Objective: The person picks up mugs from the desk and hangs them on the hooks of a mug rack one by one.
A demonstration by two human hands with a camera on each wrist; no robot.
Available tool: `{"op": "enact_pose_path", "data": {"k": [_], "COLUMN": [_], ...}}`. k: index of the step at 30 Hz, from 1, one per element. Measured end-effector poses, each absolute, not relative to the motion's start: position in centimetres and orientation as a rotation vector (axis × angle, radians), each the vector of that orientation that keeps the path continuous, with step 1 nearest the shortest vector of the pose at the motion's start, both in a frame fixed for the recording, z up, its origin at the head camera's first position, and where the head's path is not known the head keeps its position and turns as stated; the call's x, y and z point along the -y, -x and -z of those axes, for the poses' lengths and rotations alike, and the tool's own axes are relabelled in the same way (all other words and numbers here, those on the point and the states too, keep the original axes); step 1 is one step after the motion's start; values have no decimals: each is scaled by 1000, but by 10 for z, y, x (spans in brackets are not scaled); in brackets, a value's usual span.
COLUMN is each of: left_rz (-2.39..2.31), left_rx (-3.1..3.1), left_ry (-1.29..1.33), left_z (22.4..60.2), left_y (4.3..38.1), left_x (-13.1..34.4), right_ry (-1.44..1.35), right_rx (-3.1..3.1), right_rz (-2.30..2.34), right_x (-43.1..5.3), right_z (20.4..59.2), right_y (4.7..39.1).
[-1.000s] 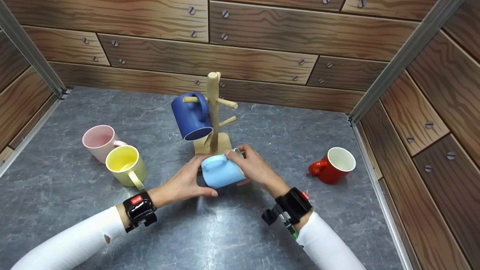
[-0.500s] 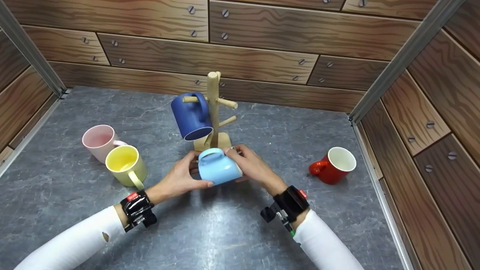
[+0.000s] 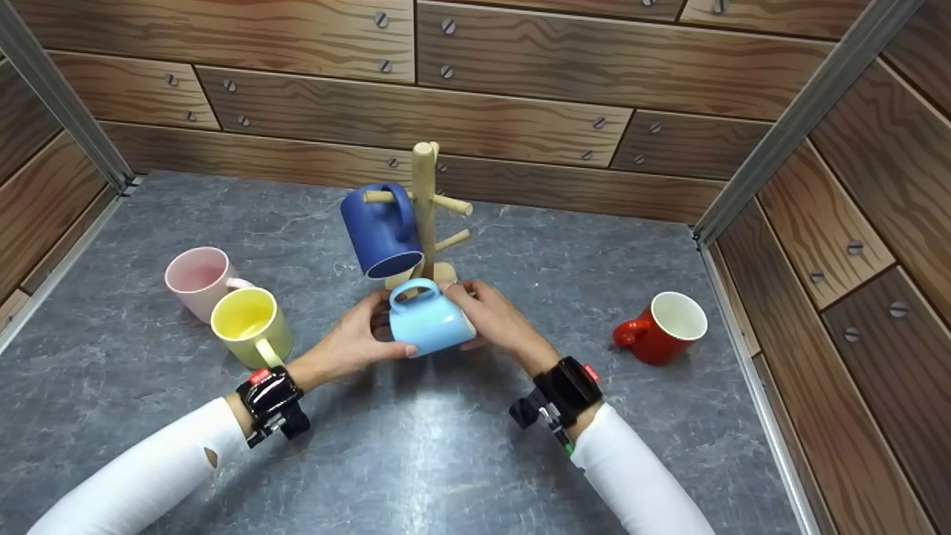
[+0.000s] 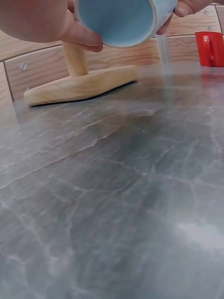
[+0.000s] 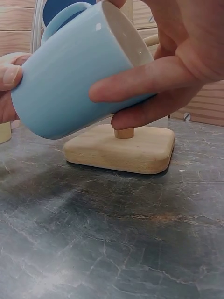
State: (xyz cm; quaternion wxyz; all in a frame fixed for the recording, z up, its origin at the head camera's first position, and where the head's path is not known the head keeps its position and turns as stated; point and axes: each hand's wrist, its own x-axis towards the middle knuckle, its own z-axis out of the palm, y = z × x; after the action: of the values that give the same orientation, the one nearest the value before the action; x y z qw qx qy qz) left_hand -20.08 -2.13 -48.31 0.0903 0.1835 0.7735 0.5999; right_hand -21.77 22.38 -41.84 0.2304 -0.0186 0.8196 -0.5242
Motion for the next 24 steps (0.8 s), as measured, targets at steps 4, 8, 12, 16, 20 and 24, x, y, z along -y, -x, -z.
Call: {"op": "enact_pose_path", "data": {"k": [4,8,12,16,20,24], "left_rz": [-1769,-1747,-1754,-1796,-1813,-1784], "left_rx": [-2340,-2366,-2350,-2328,-2326,-2352], "left_ry": [-543,-535,-548,-574,-575,-568], "left_z": [486,488,489,489,489,488], "left_y": [204,207,209,212,214,215], "left_x": [23,24,26,28,30,32], "right_ry": [46,56,60,71,71,67], "right_rx": [-2239,-2247,-2256,-2289,-2335,-2354], "right_rz": [1467,1474,1476,1446,1415,1404], "right_x": [-221,-219,-217,-217,-217,-215], "right_z": [423,426,428,430,432,433], "right_y": [222,225,227,230,232,234]}}
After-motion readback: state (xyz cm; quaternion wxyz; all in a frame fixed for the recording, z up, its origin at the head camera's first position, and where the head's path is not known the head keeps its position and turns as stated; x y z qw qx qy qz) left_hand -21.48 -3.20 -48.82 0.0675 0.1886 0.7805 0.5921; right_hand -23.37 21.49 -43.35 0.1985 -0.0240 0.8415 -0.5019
